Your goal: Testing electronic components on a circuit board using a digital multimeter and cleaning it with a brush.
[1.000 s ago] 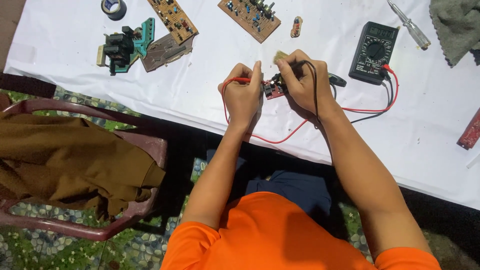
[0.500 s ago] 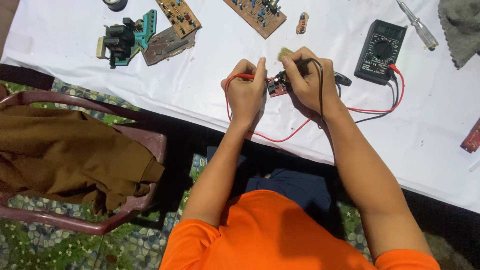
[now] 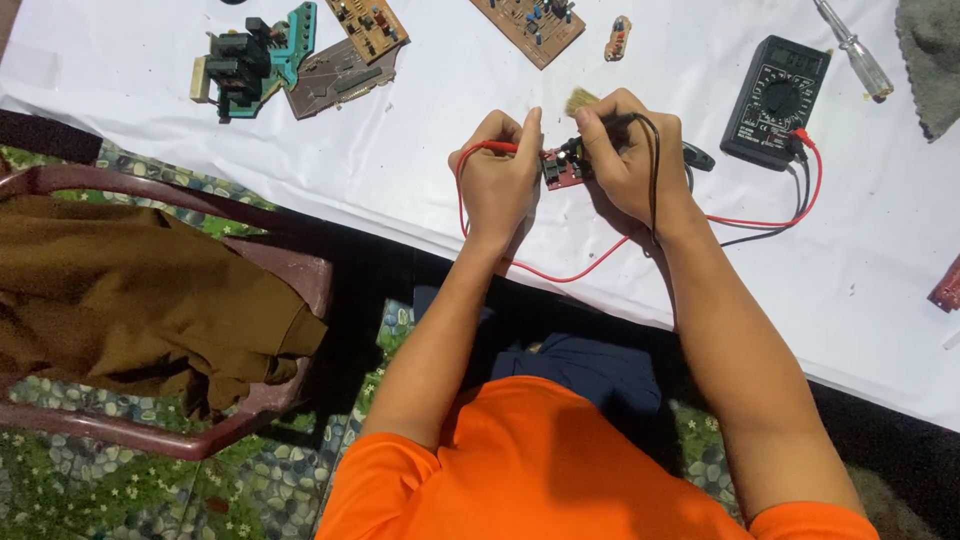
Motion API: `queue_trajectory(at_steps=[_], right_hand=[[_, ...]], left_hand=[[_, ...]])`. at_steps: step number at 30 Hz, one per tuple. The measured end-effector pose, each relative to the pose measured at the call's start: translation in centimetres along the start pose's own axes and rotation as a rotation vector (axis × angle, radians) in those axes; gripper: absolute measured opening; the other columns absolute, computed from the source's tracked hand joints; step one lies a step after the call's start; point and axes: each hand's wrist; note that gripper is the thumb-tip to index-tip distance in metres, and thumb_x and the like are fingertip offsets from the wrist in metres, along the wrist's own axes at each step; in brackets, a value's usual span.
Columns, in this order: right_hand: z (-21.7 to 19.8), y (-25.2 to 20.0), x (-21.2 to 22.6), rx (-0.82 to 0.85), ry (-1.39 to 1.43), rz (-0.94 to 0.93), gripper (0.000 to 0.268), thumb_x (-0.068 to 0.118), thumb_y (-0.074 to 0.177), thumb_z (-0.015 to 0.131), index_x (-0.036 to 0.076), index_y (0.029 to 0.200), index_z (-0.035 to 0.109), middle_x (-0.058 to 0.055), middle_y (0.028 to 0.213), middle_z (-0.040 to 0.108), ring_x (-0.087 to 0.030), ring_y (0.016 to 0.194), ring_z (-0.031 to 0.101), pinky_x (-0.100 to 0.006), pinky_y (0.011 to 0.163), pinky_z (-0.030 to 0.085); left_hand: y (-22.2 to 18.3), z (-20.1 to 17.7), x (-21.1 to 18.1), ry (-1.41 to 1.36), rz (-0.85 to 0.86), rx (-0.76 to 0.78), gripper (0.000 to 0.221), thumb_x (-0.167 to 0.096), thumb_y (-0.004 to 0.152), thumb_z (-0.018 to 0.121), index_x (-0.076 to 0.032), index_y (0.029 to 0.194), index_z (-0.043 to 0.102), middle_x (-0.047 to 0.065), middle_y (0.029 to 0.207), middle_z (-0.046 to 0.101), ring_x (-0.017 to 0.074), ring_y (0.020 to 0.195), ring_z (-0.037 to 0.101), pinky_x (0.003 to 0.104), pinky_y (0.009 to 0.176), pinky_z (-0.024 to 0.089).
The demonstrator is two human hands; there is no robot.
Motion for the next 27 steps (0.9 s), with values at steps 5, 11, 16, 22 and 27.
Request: queue_trajectory(at_steps=[5,11,16,22,27], right_hand=[[-0.1,0.0,-0.1,0.007,-0.021,-0.019,0.026,0.02,0.115,0.058,0.003,0.095,0.06,0.0,0.065,0.05,-0.011,0.056,0.039,-0.029,0.054,0.032],[-0.1,0.0,-0.2,0.005,-0.024,-0.025,0.026,0.02,0.115,0.058,0.003,0.095,0.06,0.0,0.066,0.052,-0.012,0.056,0.043,-0.029,0.054,0.035],[0.0,-0.1,-0.3,0.006,-0.022,0.001,0.026,0.02,0.115,0.059,0.004,0.094,0.06,0.001,0.064,0.049,-0.011,0.056,0.038,-0.029,0.054,0.032],[0.0,0.0,-0.4,-0.002,-0.008,-0.014,0.027,0.019,0.115,0.059,0.003,0.094,0.059,0.0,0.064,0.049,-0.011,0.056,0.041,-0.029,0.054,0.033],[0.1,0.0,-0.3,-0.005,-0.012,-0.017,0.028,0.02,0.116,0.059,0.004,0.092,0.058,0.0,0.064,0.047,-0.011,0.056,0.036,-0.029,0.054,0.031]], left_hand=[[0.0,0.0,-0.2,-0.025,0.015,-0.004,0.044,-0.03,0.094,0.066,-0.014,0.061,0.041,-0.007,0.055,0.037,0.0063,0.052,0.035,0.025,0.057,0.035],[0.0,0.0,0.0,-0.009,0.047,-0.007,0.044,-0.029,0.095,0.065,-0.014,0.062,0.04,-0.007,0.054,0.036,0.0071,0.052,0.033,0.026,0.059,0.036],[0.1,0.1,0.5,0.042,0.028,-0.002,0.043,-0.034,0.095,0.063,-0.016,0.062,0.04,-0.009,0.054,0.036,0.0075,0.051,0.034,0.027,0.074,0.036],[0.0,0.0,-0.4,-0.023,0.016,-0.014,0.043,-0.029,0.093,0.065,-0.013,0.061,0.042,-0.007,0.053,0.037,0.0069,0.051,0.035,0.026,0.053,0.033],[0.0,0.0,-0.6,-0.045,-0.003,-0.006,0.041,-0.029,0.093,0.065,-0.013,0.062,0.044,-0.006,0.052,0.038,0.0066,0.05,0.035,0.026,0.051,0.033]])
Point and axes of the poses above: each hand's wrist, its own y-axis towards the middle knuckle, its own z-axis out of the palm, x = y × z
